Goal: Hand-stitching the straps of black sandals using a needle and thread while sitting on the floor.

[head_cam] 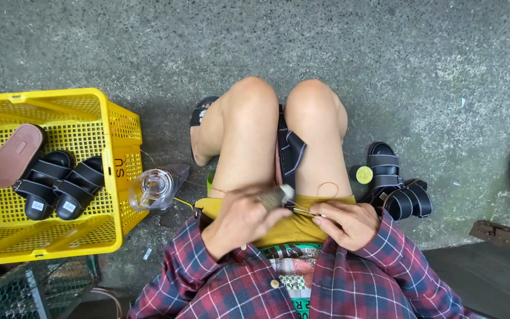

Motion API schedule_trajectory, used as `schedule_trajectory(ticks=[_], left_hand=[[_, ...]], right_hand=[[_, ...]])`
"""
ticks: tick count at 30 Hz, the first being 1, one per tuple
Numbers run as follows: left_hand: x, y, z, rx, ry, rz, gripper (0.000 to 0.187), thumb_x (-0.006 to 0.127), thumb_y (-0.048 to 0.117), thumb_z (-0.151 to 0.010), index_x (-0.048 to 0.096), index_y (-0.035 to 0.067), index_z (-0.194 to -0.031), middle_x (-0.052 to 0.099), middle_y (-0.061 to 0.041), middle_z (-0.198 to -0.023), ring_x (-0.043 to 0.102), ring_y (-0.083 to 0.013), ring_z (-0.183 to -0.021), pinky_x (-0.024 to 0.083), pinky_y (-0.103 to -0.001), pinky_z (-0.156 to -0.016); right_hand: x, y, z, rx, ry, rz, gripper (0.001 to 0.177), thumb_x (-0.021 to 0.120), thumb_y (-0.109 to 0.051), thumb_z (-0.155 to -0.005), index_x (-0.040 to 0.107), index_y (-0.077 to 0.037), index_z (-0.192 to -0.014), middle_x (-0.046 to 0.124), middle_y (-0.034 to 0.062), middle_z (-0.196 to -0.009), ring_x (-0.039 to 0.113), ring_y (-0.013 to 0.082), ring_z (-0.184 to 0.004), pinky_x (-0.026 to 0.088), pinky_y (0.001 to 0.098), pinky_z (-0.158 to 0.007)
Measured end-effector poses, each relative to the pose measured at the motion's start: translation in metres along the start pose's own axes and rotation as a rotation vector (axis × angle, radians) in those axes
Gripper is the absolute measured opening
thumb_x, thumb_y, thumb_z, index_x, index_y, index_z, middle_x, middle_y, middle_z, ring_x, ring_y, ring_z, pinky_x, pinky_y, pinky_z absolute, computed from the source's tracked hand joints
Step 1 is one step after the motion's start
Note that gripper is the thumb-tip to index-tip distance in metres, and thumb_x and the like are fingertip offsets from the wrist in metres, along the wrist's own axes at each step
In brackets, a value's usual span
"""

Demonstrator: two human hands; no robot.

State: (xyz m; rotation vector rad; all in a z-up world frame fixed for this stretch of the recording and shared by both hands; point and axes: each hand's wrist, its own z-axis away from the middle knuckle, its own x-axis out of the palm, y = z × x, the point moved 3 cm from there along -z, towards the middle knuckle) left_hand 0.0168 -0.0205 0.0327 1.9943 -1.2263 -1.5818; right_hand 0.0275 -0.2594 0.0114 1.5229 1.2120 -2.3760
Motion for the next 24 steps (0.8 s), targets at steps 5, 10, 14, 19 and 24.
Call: schedule_trajectory(ticks=[5, 10, 14, 19, 24], left_hand=[[0.046, -0.006, 0.032, 0.331, -0.207, -0.078, 0.03, 0.051, 0.02, -0.085, 0.048, 0.016, -0.055, 0.047, -0.001, -0.054, 0.048, -0.0195, -0.057, 0.043, -0.032, -0.051], [0.05, -0.019, 0.056, 0.381, -0.223, -0.087, 0.033, 0.044, 0.018, -0.09, 0.043, 0.016, -0.058, 0.041, -0.001, -0.056, 0.043, -0.0201, -0.058, 0.04, -0.032, -0.052], [0.031, -0.023, 0.054, 0.346, -0.252, 0.048, 0.041, 0.04, 0.021, -0.094, 0.039, 0.014, -0.054, 0.037, -0.002, -0.059, 0.042, -0.0234, -0.059, 0.038, -0.034, -0.051], [-0.009, -0.005, 0.031, 0.117, -0.154, 0.065, 0.03, 0.051, 0.022, -0.095, 0.055, 0.004, -0.072, 0.061, -0.01, -0.071, 0.058, -0.0225, -0.057, 0.051, -0.034, -0.052], [-0.024, -0.03, 0.047, -0.223, -0.27, -0.034, 0.017, 0.061, 0.016, -0.093, 0.064, 0.003, -0.103, 0.062, -0.004, -0.066, 0.056, -0.0143, -0.041, 0.054, -0.02, -0.033]], right_hand=[[-0.001, -0.002, -0.003, -0.008, 0.017, -0.064, 0.02, 0.054, -0.035, -0.087, 0.067, -0.035, -0.102, 0.068, -0.0025, -0.075, 0.069, 0.0284, -0.067, 0.054, 0.0418, -0.055], [0.0, -0.002, -0.005, -0.003, 0.043, -0.096, 0.02, 0.054, -0.036, -0.087, 0.067, -0.035, -0.103, 0.067, -0.0041, -0.076, 0.069, 0.0278, -0.067, 0.054, 0.041, -0.054], [-0.002, -0.009, -0.013, -0.017, 0.081, -0.15, 0.019, 0.056, -0.035, -0.087, 0.069, -0.032, -0.101, 0.068, -0.0026, -0.078, 0.069, 0.0289, -0.068, 0.054, 0.0411, -0.054], [-0.033, 0.077, 0.048, 0.253, 0.159, -0.755, 0.024, 0.061, -0.009, -0.083, 0.071, 0.0, -0.102, 0.063, 0.0106, -0.064, 0.062, 0.0156, -0.053, 0.052, 0.0286, -0.043], [-0.114, 0.124, 0.067, 0.101, 0.33, -1.832, 0.045, 0.069, -0.049, -0.092, 0.043, -0.024, -0.064, 0.033, -0.015, -0.051, 0.027, -0.0026, -0.039, 0.018, 0.0145, -0.032]])
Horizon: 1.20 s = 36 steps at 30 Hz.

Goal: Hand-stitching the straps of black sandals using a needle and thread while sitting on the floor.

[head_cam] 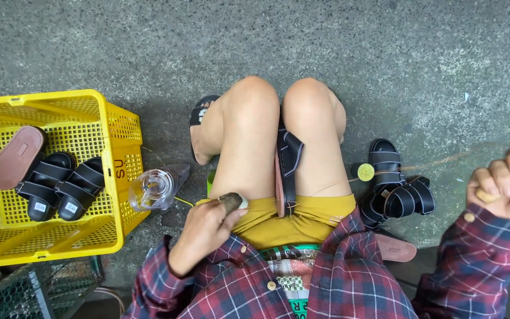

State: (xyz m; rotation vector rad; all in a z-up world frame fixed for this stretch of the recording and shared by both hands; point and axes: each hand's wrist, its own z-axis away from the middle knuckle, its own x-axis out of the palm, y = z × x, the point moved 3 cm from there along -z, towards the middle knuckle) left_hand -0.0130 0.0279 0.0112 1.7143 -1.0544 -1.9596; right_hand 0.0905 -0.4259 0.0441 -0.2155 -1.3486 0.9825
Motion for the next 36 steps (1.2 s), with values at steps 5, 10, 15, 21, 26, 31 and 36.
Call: schedule_trajectory(ticks=[5, 10, 15, 21, 26, 31, 36], left_hand=[[-0.022, 0.014, -0.021, -0.041, -0.106, 0.995, 0.017, 0.053, 0.017, -0.095, 0.062, 0.003, -0.101, 0.058, -0.009, -0.119, 0.058, -0.019, -0.107, 0.059, -0.032, -0.09], [0.013, 0.008, -0.034, -0.163, 0.064, 1.574, 0.034, 0.045, 0.027, -0.1, 0.06, 0.007, -0.077, 0.066, -0.016, -0.082, 0.066, -0.0255, -0.088, 0.048, -0.039, -0.086], [-0.011, -0.06, -0.057, -0.276, 0.355, 2.006, 0.026, 0.063, 0.024, -0.089, 0.054, 0.015, -0.066, 0.051, 0.006, -0.057, 0.054, -0.0093, -0.058, 0.046, -0.029, -0.063], [-0.015, -0.1, -0.054, -0.643, 0.492, 1.685, 0.043, 0.051, 0.038, -0.099, 0.045, 0.012, -0.064, 0.022, 0.007, -0.05, 0.022, -0.0067, -0.038, 0.025, -0.024, -0.038], [-0.031, -0.078, -0.035, -0.471, 0.403, -0.099, 0.037, 0.075, 0.021, -0.084, 0.058, 0.002, -0.11, 0.058, -0.018, -0.093, 0.064, -0.039, -0.081, 0.052, -0.049, -0.071], [-0.021, 0.015, -0.049, 0.048, 0.297, -0.132, 0.045, 0.079, 0.032, -0.071, 0.065, 0.004, -0.104, 0.048, -0.02, -0.134, 0.041, -0.0398, -0.131, 0.006, -0.064, -0.11], [0.017, 0.024, -0.047, 0.081, -0.016, -0.016, 0.074, 0.073, 0.058, -0.066, 0.062, 0.008, -0.12, 0.024, -0.013, -0.155, 0.01, -0.0369, -0.145, -0.01, -0.061, -0.111]], right_hand=[[0.098, 0.079, -0.033, 0.132, 0.064, 0.818, 0.056, 0.044, 0.006, -0.063, 0.06, 0.008, -0.117, 0.04, -0.0044, -0.039, 0.031, 0.0046, -0.03, 0.025, 0.0211, -0.026], [0.106, 0.147, -0.034, -0.069, -0.353, 1.415, 0.033, 0.08, -0.032, -0.066, 0.069, -0.022, -0.096, 0.066, 0.0018, -0.068, 0.068, 0.0243, -0.061, 0.054, 0.0362, -0.056], [0.121, 0.163, -0.053, 0.112, -0.638, 1.254, 0.004, 0.075, -0.025, -0.072, 0.071, -0.024, -0.073, 0.062, -0.0076, -0.048, 0.061, 0.016, -0.04, 0.051, 0.0261, -0.043], [0.131, 0.149, -0.053, -0.06, -0.353, 1.51, 0.027, 0.07, -0.041, -0.079, 0.069, -0.028, -0.103, 0.07, 0.0045, -0.081, 0.069, 0.032, -0.068, 0.054, 0.0446, -0.058], [0.159, 0.125, -0.026, -0.239, -0.43, 1.927, 0.041, 0.044, -0.025, -0.092, 0.056, -0.035, -0.13, 0.062, 0.0014, -0.082, 0.065, 0.03, -0.048, 0.055, 0.0402, -0.047], [0.142, 0.134, -0.031, -0.109, -0.462, 2.016, 0.043, 0.039, -0.034, -0.092, 0.049, -0.049, -0.131, 0.059, -0.0049, -0.08, 0.066, 0.0268, -0.056, 0.055, 0.0377, -0.051], [0.144, 0.136, -0.034, -0.007, -0.486, 2.058, 0.045, 0.035, -0.037, -0.092, 0.046, -0.053, -0.133, 0.06, -0.0066, -0.082, 0.068, 0.0253, -0.06, 0.056, 0.0368, -0.055]])
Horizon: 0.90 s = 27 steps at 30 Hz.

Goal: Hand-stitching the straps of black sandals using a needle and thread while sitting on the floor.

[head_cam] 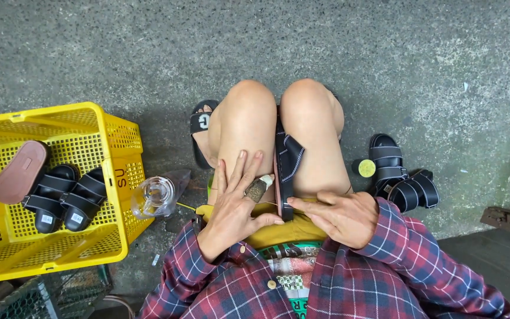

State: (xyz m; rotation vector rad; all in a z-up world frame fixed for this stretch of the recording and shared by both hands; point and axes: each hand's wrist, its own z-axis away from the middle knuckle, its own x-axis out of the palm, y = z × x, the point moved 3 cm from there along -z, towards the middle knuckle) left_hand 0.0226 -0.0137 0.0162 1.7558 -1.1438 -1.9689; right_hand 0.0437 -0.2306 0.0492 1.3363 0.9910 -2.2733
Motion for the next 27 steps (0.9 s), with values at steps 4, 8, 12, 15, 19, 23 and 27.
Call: schedule_trajectory(ticks=[4, 8, 12, 15, 19, 23, 27], left_hand=[[0.001, 0.003, -0.002, -0.025, -0.004, 0.02, 0.061, 0.075, 0.057, -0.066, 0.065, 0.007, -0.1, 0.022, -0.012, -0.156, 0.006, -0.0381, -0.144, -0.011, -0.063, -0.109], [0.0, 0.005, -0.003, -0.042, 0.013, 0.037, 0.054, 0.077, 0.054, -0.066, 0.071, 0.001, -0.063, 0.025, -0.01, -0.155, 0.007, -0.0389, -0.144, -0.011, -0.065, -0.108], [0.005, -0.001, 0.001, -0.043, 0.009, 0.065, 0.054, 0.077, 0.056, -0.065, 0.072, 0.002, -0.067, 0.024, -0.009, -0.155, 0.006, -0.0382, -0.144, -0.014, -0.064, -0.109], [0.011, -0.009, 0.005, -0.018, 0.017, 0.075, 0.072, 0.076, 0.059, -0.066, 0.064, 0.011, -0.118, 0.024, -0.011, -0.155, 0.006, -0.0397, -0.144, -0.015, -0.064, -0.108], [0.012, -0.011, 0.006, -0.034, 0.012, 0.072, 0.076, 0.08, 0.056, -0.064, 0.06, 0.016, -0.126, 0.025, -0.01, -0.155, 0.005, -0.038, -0.145, -0.014, -0.062, -0.109], [0.011, -0.011, 0.006, -0.043, 0.009, 0.064, 0.074, 0.081, 0.055, -0.063, 0.063, 0.016, -0.123, 0.024, -0.009, -0.156, 0.003, -0.0373, -0.145, -0.014, -0.061, -0.11], [0.011, -0.012, 0.007, -0.042, -0.008, 0.055, 0.076, 0.081, 0.054, -0.063, 0.06, 0.017, -0.127, 0.024, -0.009, -0.156, 0.003, -0.0372, -0.145, -0.015, -0.061, -0.11]], right_hand=[[0.003, 0.001, 0.0, 0.041, -0.011, 0.062, 0.043, 0.037, -0.038, -0.092, 0.047, -0.056, -0.13, 0.06, -0.0077, -0.083, 0.069, 0.0244, -0.059, 0.055, 0.0365, -0.054], [0.006, -0.002, -0.003, 0.082, -0.064, 0.079, 0.045, 0.036, -0.04, -0.091, 0.045, -0.06, -0.129, 0.06, -0.0087, -0.083, 0.07, 0.0239, -0.062, 0.055, 0.0353, -0.056], [-0.007, 0.001, -0.013, 0.078, -0.126, -0.05, 0.043, 0.036, -0.042, -0.092, 0.048, -0.058, -0.129, 0.066, -0.0061, -0.084, 0.071, 0.0268, -0.067, 0.056, 0.0378, -0.06], [-0.004, 0.005, -0.015, 0.08, -0.19, -0.155, 0.041, 0.037, -0.044, -0.091, 0.05, -0.055, -0.129, 0.068, -0.0033, -0.087, 0.07, 0.0297, -0.077, 0.056, 0.0408, -0.064], [-0.006, -0.003, -0.012, 0.097, -0.148, -0.18, 0.039, 0.038, -0.041, -0.091, 0.054, -0.051, -0.125, 0.066, -0.0027, -0.086, 0.071, 0.0282, -0.071, 0.056, 0.0394, -0.061], [0.002, -0.004, -0.007, 0.134, -0.149, -0.268, 0.044, 0.038, -0.032, -0.093, 0.055, -0.045, -0.13, 0.065, -0.0006, -0.087, 0.071, 0.0305, -0.071, 0.056, 0.04, -0.059], [0.018, -0.001, -0.007, 0.123, -0.14, -0.237, 0.044, 0.038, -0.032, -0.093, 0.051, -0.047, -0.133, 0.064, 0.001, -0.083, 0.071, 0.0284, -0.069, 0.055, 0.0389, -0.06]])
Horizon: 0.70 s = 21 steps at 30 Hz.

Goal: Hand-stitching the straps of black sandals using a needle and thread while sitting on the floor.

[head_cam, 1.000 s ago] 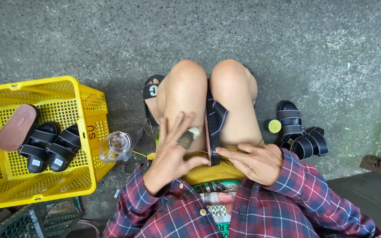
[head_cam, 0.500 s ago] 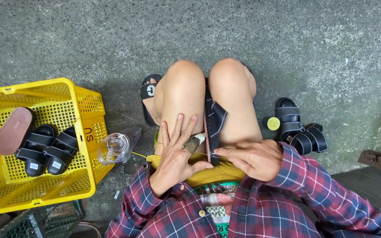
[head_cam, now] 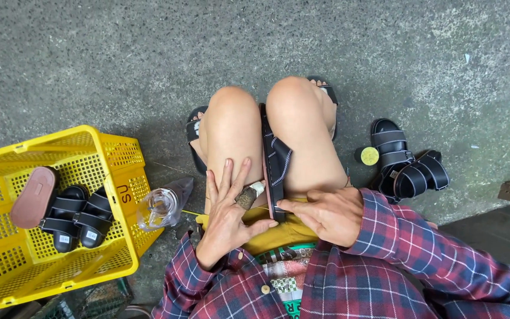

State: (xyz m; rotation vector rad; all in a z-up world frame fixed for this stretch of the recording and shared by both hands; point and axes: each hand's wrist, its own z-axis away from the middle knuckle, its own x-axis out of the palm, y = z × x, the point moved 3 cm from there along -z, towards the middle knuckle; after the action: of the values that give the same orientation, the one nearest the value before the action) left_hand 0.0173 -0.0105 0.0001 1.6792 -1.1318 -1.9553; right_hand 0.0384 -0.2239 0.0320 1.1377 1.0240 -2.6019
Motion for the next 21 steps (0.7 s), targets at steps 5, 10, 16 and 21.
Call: schedule_trajectory(ticks=[5, 10, 16, 21], left_hand=[[0.001, 0.0, -0.001, -0.009, 0.018, -0.008, 0.071, 0.081, 0.052, -0.063, 0.063, 0.017, -0.123, 0.025, -0.009, -0.156, 0.004, -0.0372, -0.145, -0.015, -0.06, -0.11], [0.005, 0.003, -0.003, -0.016, 0.033, -0.012, 0.064, 0.082, 0.052, -0.063, 0.069, 0.015, -0.113, 0.024, -0.008, -0.156, 0.003, -0.037, -0.145, -0.016, -0.06, -0.109], [0.007, 0.013, -0.007, -0.047, 0.087, -0.017, 0.049, 0.083, 0.052, -0.06, 0.075, 0.008, -0.079, 0.028, -0.005, -0.154, 0.008, -0.0364, -0.144, -0.014, -0.063, -0.11], [0.008, 0.019, -0.009, -0.041, 0.142, -0.076, 0.048, 0.082, 0.051, -0.059, 0.073, 0.004, -0.067, 0.029, -0.006, -0.154, 0.013, -0.0375, -0.144, -0.01, -0.066, -0.11]], right_hand=[[0.028, 0.014, -0.003, -0.002, 0.042, 0.05, 0.045, 0.038, -0.033, -0.092, 0.048, -0.051, -0.132, 0.064, 0.0016, -0.083, 0.071, 0.0273, -0.065, 0.054, 0.0384, -0.056], [-0.001, -0.006, -0.002, 0.014, 0.058, 0.054, 0.043, 0.04, -0.032, -0.092, 0.053, -0.049, -0.13, 0.066, 0.0035, -0.086, 0.072, 0.0285, -0.064, 0.054, 0.0385, -0.054], [-0.017, -0.016, 0.001, -0.046, 0.173, 0.116, 0.035, 0.047, -0.029, -0.09, 0.066, -0.041, -0.117, 0.066, 0.0023, -0.087, 0.071, 0.0281, -0.061, 0.052, 0.0367, -0.054], [0.014, -0.005, -0.004, -0.076, 0.421, 0.286, 0.021, 0.051, -0.041, -0.089, 0.066, -0.042, -0.103, 0.059, -0.0091, -0.077, 0.065, 0.0147, -0.055, 0.048, 0.0269, -0.047]])
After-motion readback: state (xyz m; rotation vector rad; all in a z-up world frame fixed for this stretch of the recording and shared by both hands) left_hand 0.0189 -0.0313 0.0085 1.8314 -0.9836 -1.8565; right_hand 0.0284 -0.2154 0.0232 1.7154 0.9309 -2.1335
